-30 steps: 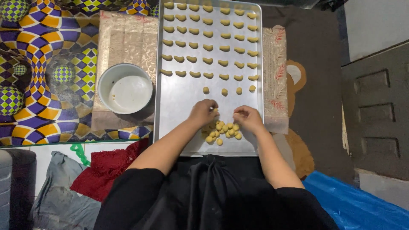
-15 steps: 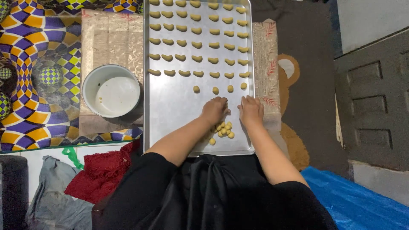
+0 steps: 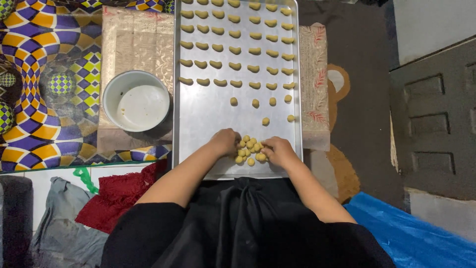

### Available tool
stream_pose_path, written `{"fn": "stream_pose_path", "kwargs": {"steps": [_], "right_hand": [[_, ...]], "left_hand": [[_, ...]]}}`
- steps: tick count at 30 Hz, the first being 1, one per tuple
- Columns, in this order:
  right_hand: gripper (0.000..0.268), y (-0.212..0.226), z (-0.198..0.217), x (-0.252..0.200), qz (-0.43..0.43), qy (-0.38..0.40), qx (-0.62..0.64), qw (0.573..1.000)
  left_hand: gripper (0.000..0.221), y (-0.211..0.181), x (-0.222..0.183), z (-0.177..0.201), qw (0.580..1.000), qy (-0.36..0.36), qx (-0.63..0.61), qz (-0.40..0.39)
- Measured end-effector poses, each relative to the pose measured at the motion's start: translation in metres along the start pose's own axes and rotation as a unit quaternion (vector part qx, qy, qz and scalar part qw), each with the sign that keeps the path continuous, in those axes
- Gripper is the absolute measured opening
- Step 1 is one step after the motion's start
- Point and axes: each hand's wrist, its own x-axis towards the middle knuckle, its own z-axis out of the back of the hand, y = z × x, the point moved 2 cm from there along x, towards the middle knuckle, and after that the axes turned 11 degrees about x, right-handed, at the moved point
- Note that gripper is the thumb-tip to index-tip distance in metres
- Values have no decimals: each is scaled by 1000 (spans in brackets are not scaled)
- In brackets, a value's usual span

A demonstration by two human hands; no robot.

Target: Shaping small portions of dough into crescent shapes and arranging them on a baking tray.

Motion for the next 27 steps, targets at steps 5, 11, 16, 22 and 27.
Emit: {"fn": "stream_pose_path", "kwargs": {"steps": [5,11,16,22,27], "right_hand": [[44,-5,-7,10,-31,-2,34,999],[35,1,-19,22,-55,35,33,997],[41,-14,-26,22,-56,51,96,993],[31,-24,-13,25,-48,72,222,971],[52,4,14,33,60,-184,-23,981]], "left_hand": [[57,12,-8,-10,999,-2,-37,33],[44,1,-23,2,999,9,-24,40],[55,-10,-45,28,999,19,-13,34],[58,-20,-49,28,997,-3,-67,-37],[55,-16,-36,14,996,-27,-86,-21]]}}
